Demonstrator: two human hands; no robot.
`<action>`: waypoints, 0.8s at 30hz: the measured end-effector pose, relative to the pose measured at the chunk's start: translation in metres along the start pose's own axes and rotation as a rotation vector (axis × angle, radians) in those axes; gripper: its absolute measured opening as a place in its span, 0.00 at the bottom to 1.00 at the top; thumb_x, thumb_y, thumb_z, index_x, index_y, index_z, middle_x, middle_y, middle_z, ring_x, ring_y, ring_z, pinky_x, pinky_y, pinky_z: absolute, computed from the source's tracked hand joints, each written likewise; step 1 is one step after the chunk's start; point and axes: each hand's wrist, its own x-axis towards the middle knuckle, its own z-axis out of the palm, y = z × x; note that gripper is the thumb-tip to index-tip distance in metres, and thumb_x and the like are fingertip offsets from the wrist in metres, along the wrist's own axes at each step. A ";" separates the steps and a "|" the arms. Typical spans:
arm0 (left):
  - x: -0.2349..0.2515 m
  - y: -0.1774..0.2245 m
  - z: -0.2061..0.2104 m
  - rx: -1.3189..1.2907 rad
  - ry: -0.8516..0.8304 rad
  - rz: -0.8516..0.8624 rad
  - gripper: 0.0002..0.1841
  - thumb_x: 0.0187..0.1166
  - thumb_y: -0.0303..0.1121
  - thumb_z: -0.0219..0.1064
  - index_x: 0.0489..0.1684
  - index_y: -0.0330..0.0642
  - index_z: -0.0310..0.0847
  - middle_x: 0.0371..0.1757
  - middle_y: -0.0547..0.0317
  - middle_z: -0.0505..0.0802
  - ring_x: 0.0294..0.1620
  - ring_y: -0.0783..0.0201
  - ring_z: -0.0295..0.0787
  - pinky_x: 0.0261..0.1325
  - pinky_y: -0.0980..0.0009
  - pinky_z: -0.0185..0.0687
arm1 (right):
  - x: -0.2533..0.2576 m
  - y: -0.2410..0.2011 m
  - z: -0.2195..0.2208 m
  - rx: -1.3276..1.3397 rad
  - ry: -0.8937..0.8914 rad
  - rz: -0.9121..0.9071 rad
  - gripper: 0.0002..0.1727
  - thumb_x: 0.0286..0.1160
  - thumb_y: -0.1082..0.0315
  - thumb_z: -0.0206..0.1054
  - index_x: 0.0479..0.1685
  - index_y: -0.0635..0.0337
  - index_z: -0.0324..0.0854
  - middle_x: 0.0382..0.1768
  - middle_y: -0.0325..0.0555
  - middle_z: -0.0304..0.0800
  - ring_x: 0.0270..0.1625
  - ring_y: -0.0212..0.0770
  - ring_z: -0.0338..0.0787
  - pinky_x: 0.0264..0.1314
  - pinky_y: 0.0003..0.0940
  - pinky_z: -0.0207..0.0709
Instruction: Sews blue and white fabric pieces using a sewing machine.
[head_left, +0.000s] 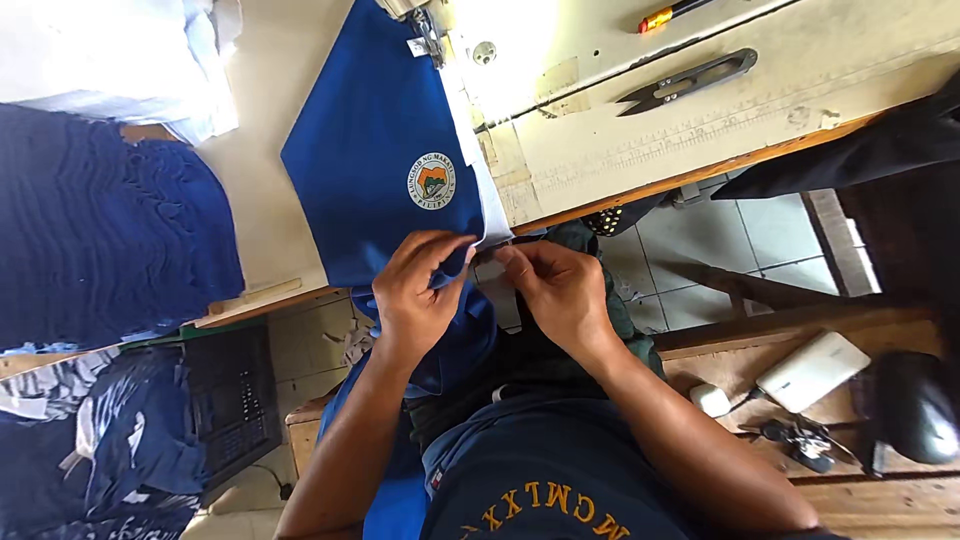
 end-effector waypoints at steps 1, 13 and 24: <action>0.003 0.000 0.000 -0.032 -0.001 -0.023 0.08 0.80 0.27 0.71 0.48 0.32 0.92 0.51 0.49 0.94 0.55 0.67 0.91 0.60 0.74 0.88 | 0.000 0.004 0.001 -0.080 0.056 0.002 0.12 0.84 0.60 0.69 0.44 0.59 0.90 0.33 0.38 0.94 0.31 0.28 0.93 0.35 0.26 0.90; 0.024 -0.042 -0.030 -0.430 -0.128 -0.293 0.07 0.85 0.40 0.68 0.47 0.51 0.91 0.46 0.80 0.94 0.47 0.84 0.90 0.55 0.82 0.87 | 0.004 0.010 0.027 0.058 0.136 0.066 0.10 0.77 0.64 0.75 0.32 0.61 0.88 0.26 0.40 0.93 0.25 0.30 0.92 0.27 0.28 0.89; 0.001 0.010 -0.011 0.071 -0.049 0.055 0.10 0.73 0.25 0.76 0.50 0.35 0.94 0.50 0.48 0.94 0.53 0.64 0.92 0.58 0.72 0.88 | -0.001 -0.013 0.026 0.590 -0.019 0.417 0.06 0.80 0.71 0.70 0.47 0.66 0.86 0.31 0.46 0.93 0.26 0.35 0.93 0.32 0.30 0.91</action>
